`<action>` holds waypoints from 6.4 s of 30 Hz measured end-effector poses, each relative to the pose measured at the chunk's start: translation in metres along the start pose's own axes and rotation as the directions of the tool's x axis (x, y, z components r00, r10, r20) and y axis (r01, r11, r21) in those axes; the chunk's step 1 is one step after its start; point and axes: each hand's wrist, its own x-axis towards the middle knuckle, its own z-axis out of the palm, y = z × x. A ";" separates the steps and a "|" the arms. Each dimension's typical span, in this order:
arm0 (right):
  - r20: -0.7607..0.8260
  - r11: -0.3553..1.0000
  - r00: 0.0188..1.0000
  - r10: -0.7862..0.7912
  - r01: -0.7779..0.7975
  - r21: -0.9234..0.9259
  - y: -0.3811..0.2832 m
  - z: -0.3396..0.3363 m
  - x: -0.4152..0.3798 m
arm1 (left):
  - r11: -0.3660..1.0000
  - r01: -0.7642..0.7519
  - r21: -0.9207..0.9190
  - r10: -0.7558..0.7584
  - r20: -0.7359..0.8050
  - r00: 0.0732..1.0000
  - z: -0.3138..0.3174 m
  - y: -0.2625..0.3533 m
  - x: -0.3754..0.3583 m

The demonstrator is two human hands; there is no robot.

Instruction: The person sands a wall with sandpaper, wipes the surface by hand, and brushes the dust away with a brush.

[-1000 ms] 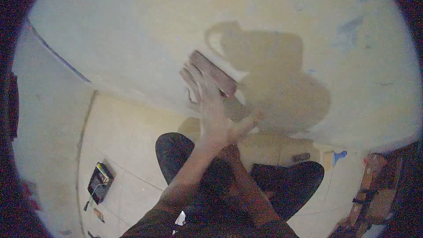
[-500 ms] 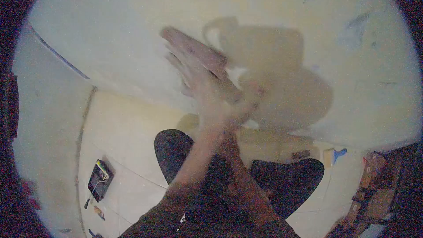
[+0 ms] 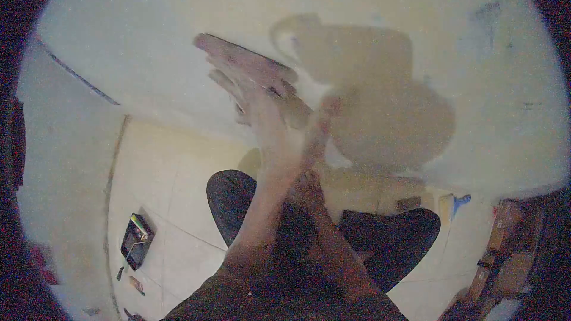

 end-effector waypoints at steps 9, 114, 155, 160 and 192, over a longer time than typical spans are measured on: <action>-0.037 1.000 0.999 -0.007 0.007 0.021 0.007 0.009 -0.003 | 0.998 0.020 0.055 -0.015 -0.086 0.996 0.036 0.011 -0.018; -0.177 0.993 0.984 -0.025 0.045 0.108 0.137 -0.054 -0.036 | 0.842 0.528 -0.106 -0.534 -0.038 0.844 0.067 -0.246 -0.090; 0.077 0.834 0.948 0.309 -0.309 0.458 0.102 -0.098 0.005 | 0.739 0.505 0.446 -0.662 0.341 0.668 0.067 -0.278 -0.099; -0.137 0.586 0.980 0.143 0.028 0.809 0.092 -0.045 0.040 | 0.695 0.710 0.113 -0.713 -0.017 0.701 0.025 -0.294 -0.092; -0.275 0.940 0.924 0.266 -0.185 0.287 0.109 -0.078 -0.006 | 0.819 0.398 -0.413 -0.446 -0.024 0.895 0.027 -0.267 -0.089</action>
